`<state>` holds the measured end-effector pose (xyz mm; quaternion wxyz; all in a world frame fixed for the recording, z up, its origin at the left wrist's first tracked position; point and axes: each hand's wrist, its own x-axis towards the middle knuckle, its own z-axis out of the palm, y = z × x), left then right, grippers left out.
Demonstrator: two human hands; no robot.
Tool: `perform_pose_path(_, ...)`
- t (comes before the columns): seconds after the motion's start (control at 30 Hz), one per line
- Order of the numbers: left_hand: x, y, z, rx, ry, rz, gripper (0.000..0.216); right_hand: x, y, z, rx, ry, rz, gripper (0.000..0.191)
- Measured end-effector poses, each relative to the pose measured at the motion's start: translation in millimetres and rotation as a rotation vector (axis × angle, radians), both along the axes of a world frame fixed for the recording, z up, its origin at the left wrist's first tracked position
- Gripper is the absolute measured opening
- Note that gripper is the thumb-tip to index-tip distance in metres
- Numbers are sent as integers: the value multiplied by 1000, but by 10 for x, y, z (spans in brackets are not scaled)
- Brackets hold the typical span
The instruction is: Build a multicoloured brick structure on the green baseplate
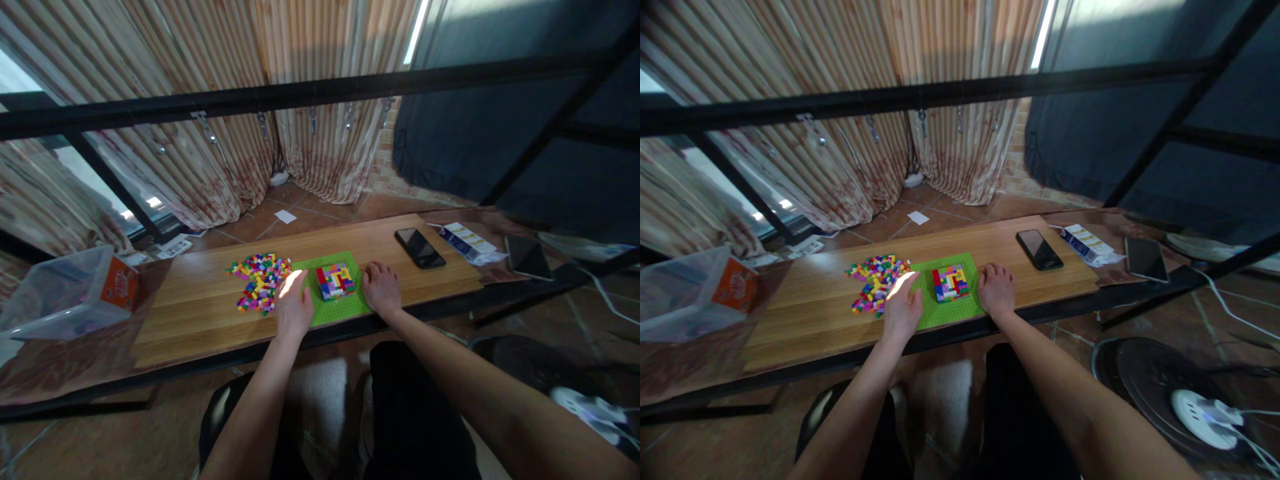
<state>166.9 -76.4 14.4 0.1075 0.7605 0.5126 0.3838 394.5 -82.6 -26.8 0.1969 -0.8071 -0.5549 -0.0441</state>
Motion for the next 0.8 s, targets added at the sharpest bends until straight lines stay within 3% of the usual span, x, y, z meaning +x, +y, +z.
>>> perform_pose_path(0.2, -624, 162, 118, -249, -6, 304, 35, 13, -6, -14, 2, 15, 8, 34)
perform_pose_path(0.4, -1097, 140, 154, -493, 178, 405, 31, 28, -3, -31, -7, 20, 8, 35)
perform_pose_path(0.57, -1152, 65, 107, -480, 210, 377, 30, 42, -1, -40, -12, 11, 3, 36)
perform_pose_path(0.8, -982, 109, 65, -325, 274, 362, 30, 48, -16, -30, -34, -33, 9, 37)
